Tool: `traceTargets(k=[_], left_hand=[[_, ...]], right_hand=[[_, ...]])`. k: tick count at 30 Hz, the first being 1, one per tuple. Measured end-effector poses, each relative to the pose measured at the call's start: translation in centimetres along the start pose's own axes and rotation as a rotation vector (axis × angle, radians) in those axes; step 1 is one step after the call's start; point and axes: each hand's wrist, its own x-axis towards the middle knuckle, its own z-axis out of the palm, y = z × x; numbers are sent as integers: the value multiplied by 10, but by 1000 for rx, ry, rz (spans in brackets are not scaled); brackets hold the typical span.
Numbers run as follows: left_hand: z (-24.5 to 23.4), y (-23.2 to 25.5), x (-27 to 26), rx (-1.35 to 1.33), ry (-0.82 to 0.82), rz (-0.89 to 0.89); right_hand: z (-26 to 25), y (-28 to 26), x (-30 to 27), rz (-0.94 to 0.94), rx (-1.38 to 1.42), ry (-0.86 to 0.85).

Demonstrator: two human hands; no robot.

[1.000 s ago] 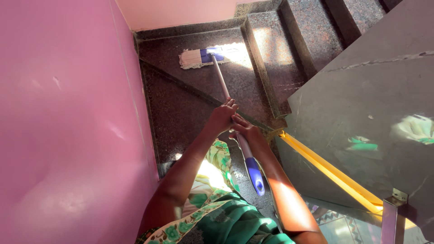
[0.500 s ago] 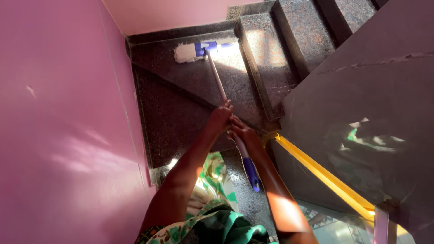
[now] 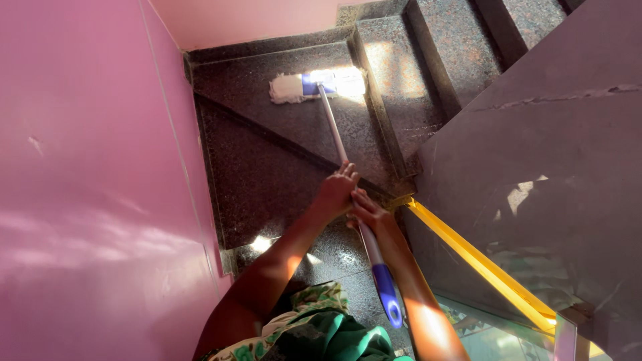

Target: The person mops the steps of a granite staircase with a flat mop, cleaning the surfaces of each stair individually.

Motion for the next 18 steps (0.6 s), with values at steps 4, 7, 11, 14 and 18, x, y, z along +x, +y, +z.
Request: traceTargets(k=[4,7,11,14,18], left_hand=[[18,-35,16,-39,76,-4],[37,-58,22,-43,159,13],[45,-69,18,-32,160,43],[30,-55,2,-42,111,52],[3,-31,-24,-31,54,74]], right_hand=[[28,49,29,223,61,-48],[42,70,39,27,-120,-10],[51,64,36,-13,-82,8],[48,49,23,-42,-110,5],[39,18,1,-95,-268,-10]])
